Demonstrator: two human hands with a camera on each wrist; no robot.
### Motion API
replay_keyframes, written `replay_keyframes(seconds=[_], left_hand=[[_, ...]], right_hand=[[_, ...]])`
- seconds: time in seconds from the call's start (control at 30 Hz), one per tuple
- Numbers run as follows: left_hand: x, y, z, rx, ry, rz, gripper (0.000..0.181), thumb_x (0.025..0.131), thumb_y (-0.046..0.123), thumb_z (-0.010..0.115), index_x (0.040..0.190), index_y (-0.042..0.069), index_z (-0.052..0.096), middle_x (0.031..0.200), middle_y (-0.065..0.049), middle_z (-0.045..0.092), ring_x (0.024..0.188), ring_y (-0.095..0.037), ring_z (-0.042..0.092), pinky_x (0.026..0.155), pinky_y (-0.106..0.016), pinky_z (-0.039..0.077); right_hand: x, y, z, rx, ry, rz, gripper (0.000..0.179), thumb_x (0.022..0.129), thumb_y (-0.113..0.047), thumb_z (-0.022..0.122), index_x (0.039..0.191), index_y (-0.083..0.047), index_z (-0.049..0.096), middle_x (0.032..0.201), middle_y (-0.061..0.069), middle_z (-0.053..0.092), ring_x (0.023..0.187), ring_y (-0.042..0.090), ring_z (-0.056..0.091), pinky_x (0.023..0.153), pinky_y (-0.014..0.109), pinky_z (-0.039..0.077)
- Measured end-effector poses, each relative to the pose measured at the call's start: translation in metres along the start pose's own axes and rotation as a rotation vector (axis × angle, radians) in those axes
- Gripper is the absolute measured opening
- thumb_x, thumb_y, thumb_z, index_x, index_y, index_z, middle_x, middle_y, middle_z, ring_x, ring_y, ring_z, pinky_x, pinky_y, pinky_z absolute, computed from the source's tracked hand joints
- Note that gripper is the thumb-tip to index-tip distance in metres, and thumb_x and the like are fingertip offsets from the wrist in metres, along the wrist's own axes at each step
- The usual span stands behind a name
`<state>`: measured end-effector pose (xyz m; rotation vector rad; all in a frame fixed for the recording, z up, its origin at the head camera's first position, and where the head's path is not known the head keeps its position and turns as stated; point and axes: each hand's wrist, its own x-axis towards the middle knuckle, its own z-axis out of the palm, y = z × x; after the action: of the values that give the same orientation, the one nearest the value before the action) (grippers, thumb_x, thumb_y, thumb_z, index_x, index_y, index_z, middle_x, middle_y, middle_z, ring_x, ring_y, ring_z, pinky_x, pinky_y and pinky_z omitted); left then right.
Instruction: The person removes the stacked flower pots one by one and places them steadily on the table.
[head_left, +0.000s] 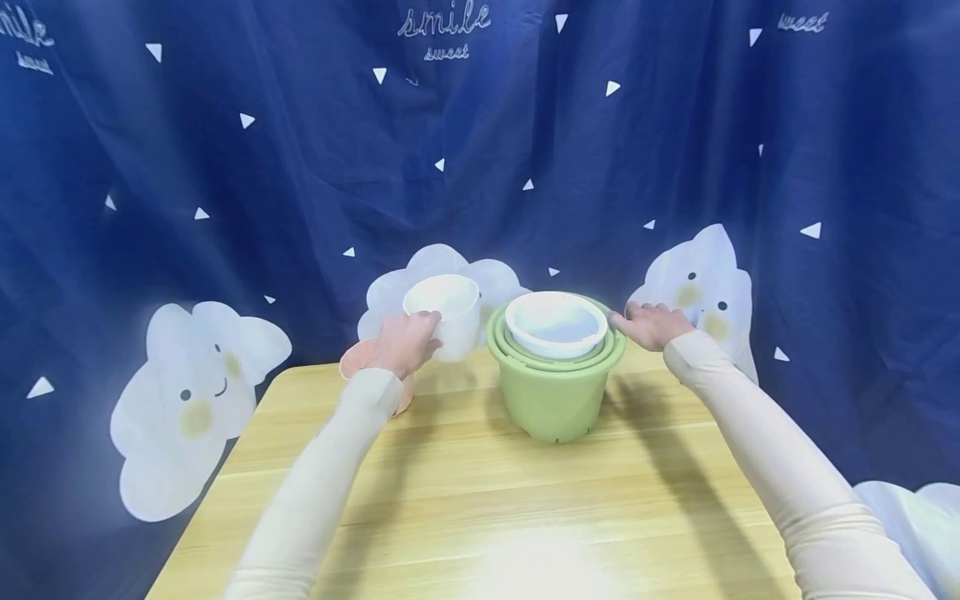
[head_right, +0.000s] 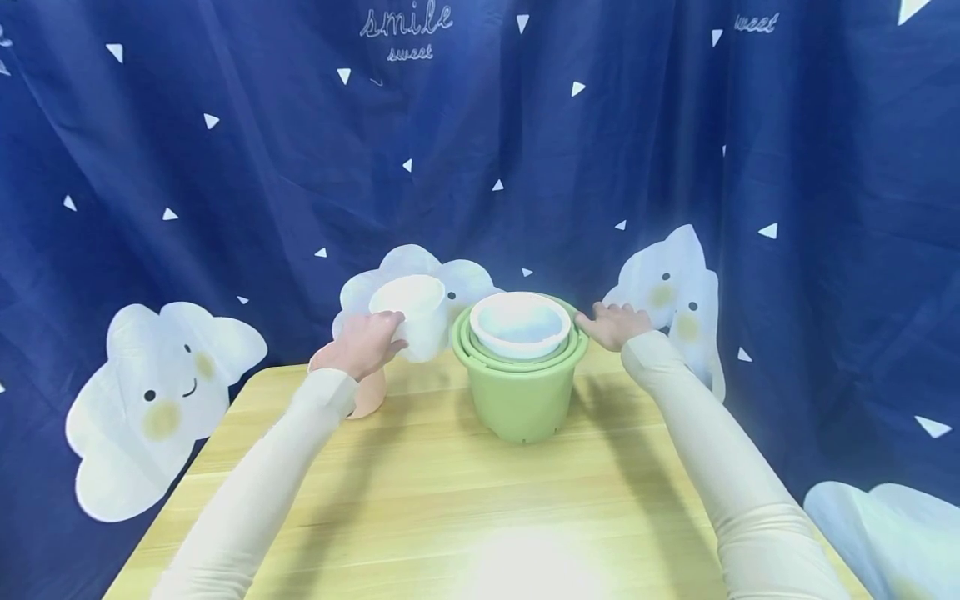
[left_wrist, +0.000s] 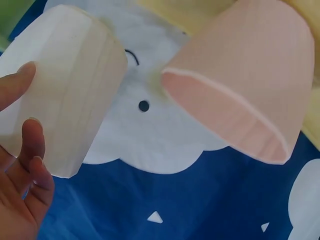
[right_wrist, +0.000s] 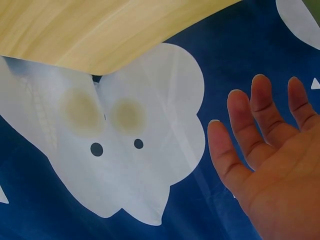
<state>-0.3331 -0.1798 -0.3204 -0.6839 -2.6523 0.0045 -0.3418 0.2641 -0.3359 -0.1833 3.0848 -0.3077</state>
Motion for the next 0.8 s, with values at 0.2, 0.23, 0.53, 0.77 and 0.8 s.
replay_keyframes(seconds=[0.2, 0.23, 0.53, 0.77, 0.8], left_hand=[[-0.006, 0.001, 0.019, 0.015, -0.036, -0.005, 0.023, 0.088, 0.023, 0.081, 0.096, 0.009, 0.065, 0.089, -0.01, 0.072, 0.069, -0.035, 0.067, 0.061, -0.052, 0.053], [-0.006, 0.001, 0.022, 0.015, -0.041, -0.01, 0.023, 0.088, 0.023, 0.082, 0.096, 0.009, 0.065, 0.088, -0.01, 0.072, 0.068, -0.034, 0.066, 0.062, -0.051, 0.053], [-0.011, 0.004, 0.045, 0.004, -0.087, -0.025, 0.024, 0.088, 0.022, 0.081, 0.096, 0.009, 0.063, 0.087, -0.01, 0.071, 0.069, -0.03, 0.066, 0.062, -0.048, 0.053], [-0.014, 0.009, 0.06, 0.024, -0.116, -0.028, 0.025, 0.088, 0.025, 0.082, 0.096, 0.009, 0.064, 0.089, -0.01, 0.072, 0.076, -0.034, 0.071, 0.062, -0.05, 0.054], [-0.014, 0.009, 0.062, 0.024, -0.12, -0.028, 0.025, 0.088, 0.025, 0.082, 0.096, 0.009, 0.064, 0.089, -0.01, 0.073, 0.076, -0.035, 0.071, 0.062, -0.05, 0.054]], right_hand=[[0.001, 0.0, 0.001, 0.005, -0.001, -0.001, 0.081, 0.099, -0.071, 0.017, 0.124, -0.002, 0.052, 0.128, 0.025, 0.06, 0.12, 0.049, 0.055, 0.092, 0.066, 0.044], [0.002, 0.0, 0.001, 0.004, 0.0, -0.002, 0.081, 0.099, -0.072, 0.016, 0.123, -0.003, 0.052, 0.127, 0.025, 0.061, 0.119, 0.049, 0.055, 0.091, 0.066, 0.045], [0.005, 0.002, 0.001, 0.001, 0.002, 0.004, 0.081, 0.098, -0.072, 0.017, 0.121, -0.004, 0.053, 0.124, 0.023, 0.061, 0.116, 0.046, 0.055, 0.087, 0.062, 0.045], [0.0, -0.001, 0.001, -0.001, 0.005, 0.008, 0.08, 0.1, -0.07, 0.018, 0.123, -0.003, 0.053, 0.125, 0.024, 0.061, 0.117, 0.047, 0.056, 0.089, 0.063, 0.046], [-0.001, -0.001, 0.001, -0.001, 0.006, 0.009, 0.079, 0.1, -0.07, 0.018, 0.122, -0.003, 0.053, 0.124, 0.024, 0.061, 0.116, 0.047, 0.057, 0.088, 0.062, 0.046]])
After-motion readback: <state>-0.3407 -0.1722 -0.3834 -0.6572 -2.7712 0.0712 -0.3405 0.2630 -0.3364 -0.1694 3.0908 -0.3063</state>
